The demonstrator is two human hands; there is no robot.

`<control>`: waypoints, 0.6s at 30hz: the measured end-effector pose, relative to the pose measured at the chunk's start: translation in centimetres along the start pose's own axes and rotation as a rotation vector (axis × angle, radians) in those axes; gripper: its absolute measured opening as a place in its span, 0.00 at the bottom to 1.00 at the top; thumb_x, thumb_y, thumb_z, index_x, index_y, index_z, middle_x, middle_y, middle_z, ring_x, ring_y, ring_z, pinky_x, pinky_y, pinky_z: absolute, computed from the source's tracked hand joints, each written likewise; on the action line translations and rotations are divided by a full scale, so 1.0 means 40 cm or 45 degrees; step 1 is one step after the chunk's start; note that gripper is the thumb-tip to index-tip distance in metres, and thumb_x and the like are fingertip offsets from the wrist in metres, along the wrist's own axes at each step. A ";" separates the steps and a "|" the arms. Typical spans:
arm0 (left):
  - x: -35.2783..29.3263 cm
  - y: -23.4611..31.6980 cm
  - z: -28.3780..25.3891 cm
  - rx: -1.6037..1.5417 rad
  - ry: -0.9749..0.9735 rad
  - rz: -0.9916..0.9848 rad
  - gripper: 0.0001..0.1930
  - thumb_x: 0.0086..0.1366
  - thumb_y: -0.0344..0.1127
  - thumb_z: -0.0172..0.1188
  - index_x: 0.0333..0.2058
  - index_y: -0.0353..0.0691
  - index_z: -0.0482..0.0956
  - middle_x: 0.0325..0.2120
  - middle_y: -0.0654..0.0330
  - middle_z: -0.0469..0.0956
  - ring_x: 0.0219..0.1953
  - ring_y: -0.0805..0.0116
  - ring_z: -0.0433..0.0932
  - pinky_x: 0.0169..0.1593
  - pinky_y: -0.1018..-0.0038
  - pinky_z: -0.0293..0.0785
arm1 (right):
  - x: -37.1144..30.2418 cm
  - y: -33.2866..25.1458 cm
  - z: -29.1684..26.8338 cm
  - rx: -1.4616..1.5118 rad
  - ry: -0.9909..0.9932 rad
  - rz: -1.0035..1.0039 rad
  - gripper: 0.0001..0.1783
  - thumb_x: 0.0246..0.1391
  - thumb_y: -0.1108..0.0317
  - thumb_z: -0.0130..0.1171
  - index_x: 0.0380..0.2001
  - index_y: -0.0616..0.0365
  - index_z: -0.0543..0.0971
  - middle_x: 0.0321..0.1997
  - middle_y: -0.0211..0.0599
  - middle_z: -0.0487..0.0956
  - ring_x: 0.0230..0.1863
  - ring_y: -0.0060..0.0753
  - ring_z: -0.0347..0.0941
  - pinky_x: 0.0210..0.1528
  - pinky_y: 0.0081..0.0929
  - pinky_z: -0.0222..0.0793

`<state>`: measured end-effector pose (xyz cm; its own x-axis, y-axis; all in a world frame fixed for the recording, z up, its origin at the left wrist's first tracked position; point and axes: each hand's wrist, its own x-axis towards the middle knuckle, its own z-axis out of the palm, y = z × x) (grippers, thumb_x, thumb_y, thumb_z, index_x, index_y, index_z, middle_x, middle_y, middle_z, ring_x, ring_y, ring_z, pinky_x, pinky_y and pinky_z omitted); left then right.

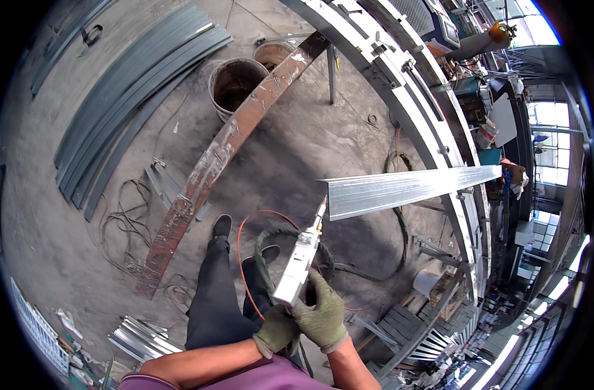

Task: The person welds multiple aluminum frame sections using a handheld welding torch. They position each piece on a workbench, apply welds at joints and seams, then reposition the pieces to complete additional welds.

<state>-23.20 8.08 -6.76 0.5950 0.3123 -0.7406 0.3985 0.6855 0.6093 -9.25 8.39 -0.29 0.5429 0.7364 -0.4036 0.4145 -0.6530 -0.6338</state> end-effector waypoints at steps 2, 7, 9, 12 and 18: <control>0.009 0.008 -0.027 -0.015 0.028 0.089 0.11 0.64 0.28 0.69 0.43 0.28 0.86 0.33 0.50 0.89 0.35 0.61 0.90 0.38 0.67 0.85 | 0.024 -0.046 0.012 0.015 -0.022 0.087 0.36 0.53 0.58 0.79 0.61 0.65 0.81 0.37 0.44 0.88 0.35 0.36 0.87 0.42 0.33 0.82; 0.032 0.005 -0.051 -0.223 0.067 0.084 0.10 0.66 0.30 0.69 0.41 0.28 0.86 0.29 0.51 0.89 0.31 0.62 0.90 0.35 0.67 0.84 | 0.073 -0.072 0.045 -0.130 -0.048 0.072 0.30 0.54 0.58 0.79 0.56 0.66 0.84 0.38 0.46 0.89 0.37 0.33 0.88 0.42 0.31 0.82; 0.037 0.007 -0.059 -0.192 0.038 0.115 0.10 0.66 0.29 0.69 0.41 0.28 0.86 0.29 0.52 0.89 0.31 0.64 0.89 0.34 0.68 0.84 | 0.081 -0.073 0.052 -0.132 -0.054 0.088 0.30 0.55 0.59 0.79 0.56 0.66 0.84 0.38 0.47 0.89 0.38 0.34 0.89 0.42 0.32 0.82; 0.039 0.010 -0.062 -0.159 0.037 0.117 0.09 0.66 0.28 0.69 0.41 0.27 0.85 0.29 0.53 0.88 0.29 0.66 0.88 0.33 0.68 0.83 | 0.086 -0.073 0.061 -0.130 -0.034 0.082 0.29 0.55 0.59 0.78 0.55 0.65 0.85 0.38 0.47 0.89 0.38 0.34 0.89 0.42 0.32 0.83; 0.044 0.043 -0.064 -0.328 0.035 -0.028 0.10 0.67 0.28 0.70 0.42 0.28 0.84 0.28 0.54 0.87 0.28 0.68 0.86 0.32 0.69 0.82 | 0.096 -0.084 0.058 -0.168 -0.002 0.108 0.28 0.54 0.58 0.79 0.53 0.65 0.86 0.37 0.45 0.90 0.36 0.33 0.89 0.40 0.31 0.83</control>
<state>-23.24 11.48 -7.75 0.5676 0.3107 -0.7624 0.2183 0.8361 0.5033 -10.26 13.83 -1.24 0.5786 0.6780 -0.4533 0.4596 -0.7302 -0.5056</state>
